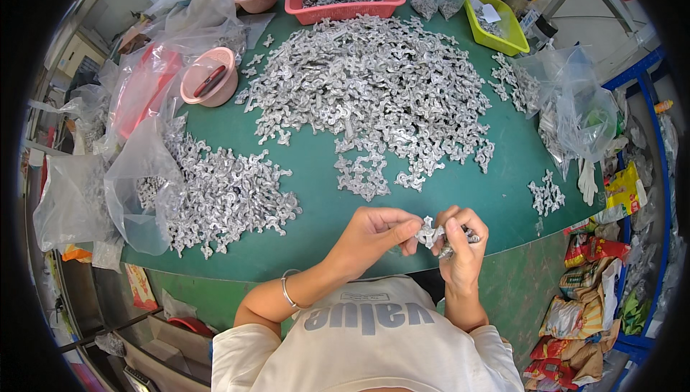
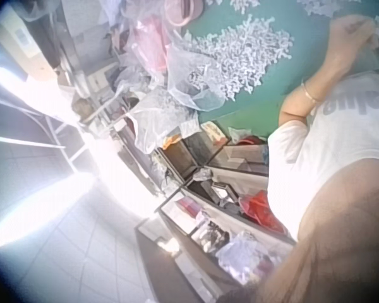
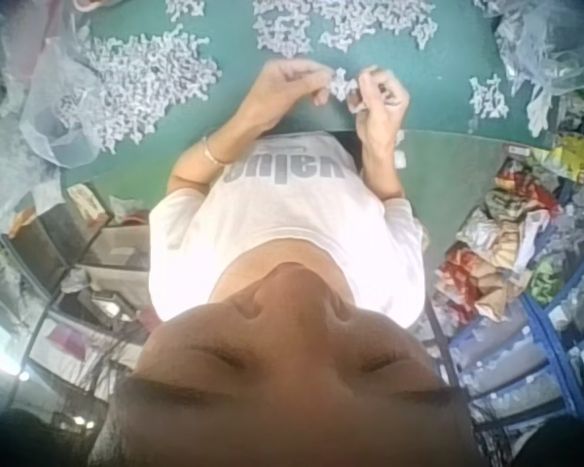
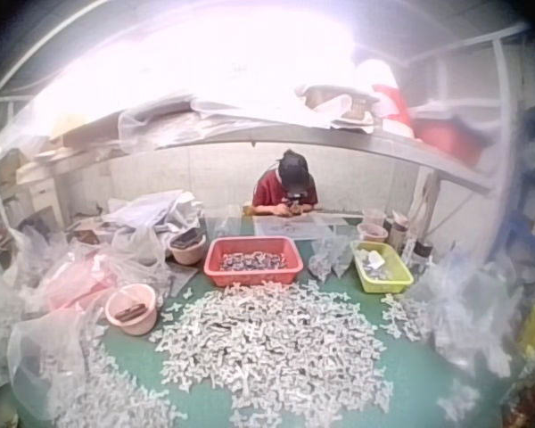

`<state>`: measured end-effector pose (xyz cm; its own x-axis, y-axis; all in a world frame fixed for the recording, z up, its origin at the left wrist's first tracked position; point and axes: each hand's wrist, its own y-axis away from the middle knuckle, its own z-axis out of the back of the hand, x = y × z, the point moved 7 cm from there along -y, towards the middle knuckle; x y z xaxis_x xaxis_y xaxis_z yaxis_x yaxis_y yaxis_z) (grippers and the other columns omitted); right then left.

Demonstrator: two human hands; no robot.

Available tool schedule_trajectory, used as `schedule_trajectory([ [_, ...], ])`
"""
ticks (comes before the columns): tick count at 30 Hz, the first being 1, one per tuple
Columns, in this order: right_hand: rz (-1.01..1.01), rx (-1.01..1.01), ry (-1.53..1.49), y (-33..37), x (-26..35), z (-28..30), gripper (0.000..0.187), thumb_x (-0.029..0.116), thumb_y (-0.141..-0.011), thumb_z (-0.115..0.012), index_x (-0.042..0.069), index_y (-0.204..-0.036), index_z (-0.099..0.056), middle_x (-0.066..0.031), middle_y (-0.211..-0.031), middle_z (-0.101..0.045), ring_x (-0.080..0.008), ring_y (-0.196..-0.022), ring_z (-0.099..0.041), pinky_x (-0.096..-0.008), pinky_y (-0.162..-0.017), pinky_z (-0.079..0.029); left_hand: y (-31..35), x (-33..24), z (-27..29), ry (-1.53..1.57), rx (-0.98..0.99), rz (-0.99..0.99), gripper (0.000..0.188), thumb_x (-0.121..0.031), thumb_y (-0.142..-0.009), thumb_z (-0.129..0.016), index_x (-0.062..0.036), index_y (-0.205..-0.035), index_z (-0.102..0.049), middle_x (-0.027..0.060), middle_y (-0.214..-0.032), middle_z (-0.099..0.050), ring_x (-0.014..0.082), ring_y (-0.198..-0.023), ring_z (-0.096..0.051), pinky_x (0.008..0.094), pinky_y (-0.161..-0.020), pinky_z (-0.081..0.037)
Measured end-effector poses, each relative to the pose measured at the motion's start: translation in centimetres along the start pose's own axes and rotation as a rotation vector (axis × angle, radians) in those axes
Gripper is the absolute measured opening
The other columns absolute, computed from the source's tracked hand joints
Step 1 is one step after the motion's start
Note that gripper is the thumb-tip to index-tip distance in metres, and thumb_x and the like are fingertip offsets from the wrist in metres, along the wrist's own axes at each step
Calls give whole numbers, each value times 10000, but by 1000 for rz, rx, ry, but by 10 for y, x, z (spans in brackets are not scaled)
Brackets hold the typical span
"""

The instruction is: The person sorts through a pile of silver hardware components by hand, picking up individual pieces to inspect them and grouping them together on a green work surface.

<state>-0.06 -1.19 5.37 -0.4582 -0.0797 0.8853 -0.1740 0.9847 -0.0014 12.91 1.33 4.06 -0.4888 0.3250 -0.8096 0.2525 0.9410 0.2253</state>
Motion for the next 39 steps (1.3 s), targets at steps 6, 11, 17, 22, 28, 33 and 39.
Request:
schedule_trajectory([
  [6, -29, 54, -104, 0, -6, -2, 199, 109, -833, -571, -8, -703, -477, -83, -694, -470, -100, -489, -418, -224, -415, -360, -1, 4, 1, 40, 18, -3, 211, -141, -846, -566, 51, -926, -601, 63, -704, -584, 107, -627, -523, 234, -590, -418],
  [11, -70, 85, -179, 2, -11, -4, 238, 173, -839, -578, -14, -735, -474, -96, -732, -470, -98, -492, -418, -223, -403, -351, -1, 2, 0, 21, 16, -12, 198, -122, -845, -562, 52, -932, -598, 62, -722, -587, 106, -637, -526, 234, -603, -423],
  [17, -124, 105, -233, 2, -12, -7, 234, 175, -845, -568, -11, -741, -471, -98, -732, -459, -95, -488, -411, -221, -395, -341, 2, -4, -2, -7, 19, -50, 187, -110, -843, -561, 49, -935, -599, 60, -736, -589, 105, -646, -530, 234, -613, -430],
  [22, -147, 102, -240, 3, -9, -9, 232, 177, -853, -553, -8, -740, -468, -95, -726, -456, -97, -480, -402, -219, -397, -331, 2, -4, -3, -9, 34, -62, 185, -115, -848, -557, 45, -933, -597, 55, -738, -590, 97, -648, -531, 228, -607, -433],
  [28, -201, 66, -231, 4, -11, -11, 236, 183, -870, -520, -8, -743, -460, -85, -701, -452, -100, -473, -398, -221, -395, -326, 2, -1, -1, 5, 29, -68, 186, -129, -862, -540, 39, -924, -589, 50, -721, -585, 86, -654, -532, 222, -606, -436],
  [33, -212, 75, -241, 5, -11, -11, 238, 184, -874, -511, -9, -744, -457, -82, -694, -449, -96, -472, -397, -219, -394, -326, 2, 2, -1, 44, 30, -45, 197, -142, -864, -540, 38, -931, -586, 48, -729, -583, 91, -660, -533, 223, -621, -432],
  [39, -162, 88, -232, 5, -9, -12, 220, 173, -873, -513, -10, -761, -465, -76, -682, -448, -92, -478, -400, -218, -395, -329, 2, 5, 1, 71, 31, -60, 179, -98, -845, -557, 45, -947, -591, 70, -798, -596, 112, -683, -537, 235, -636, -432],
])
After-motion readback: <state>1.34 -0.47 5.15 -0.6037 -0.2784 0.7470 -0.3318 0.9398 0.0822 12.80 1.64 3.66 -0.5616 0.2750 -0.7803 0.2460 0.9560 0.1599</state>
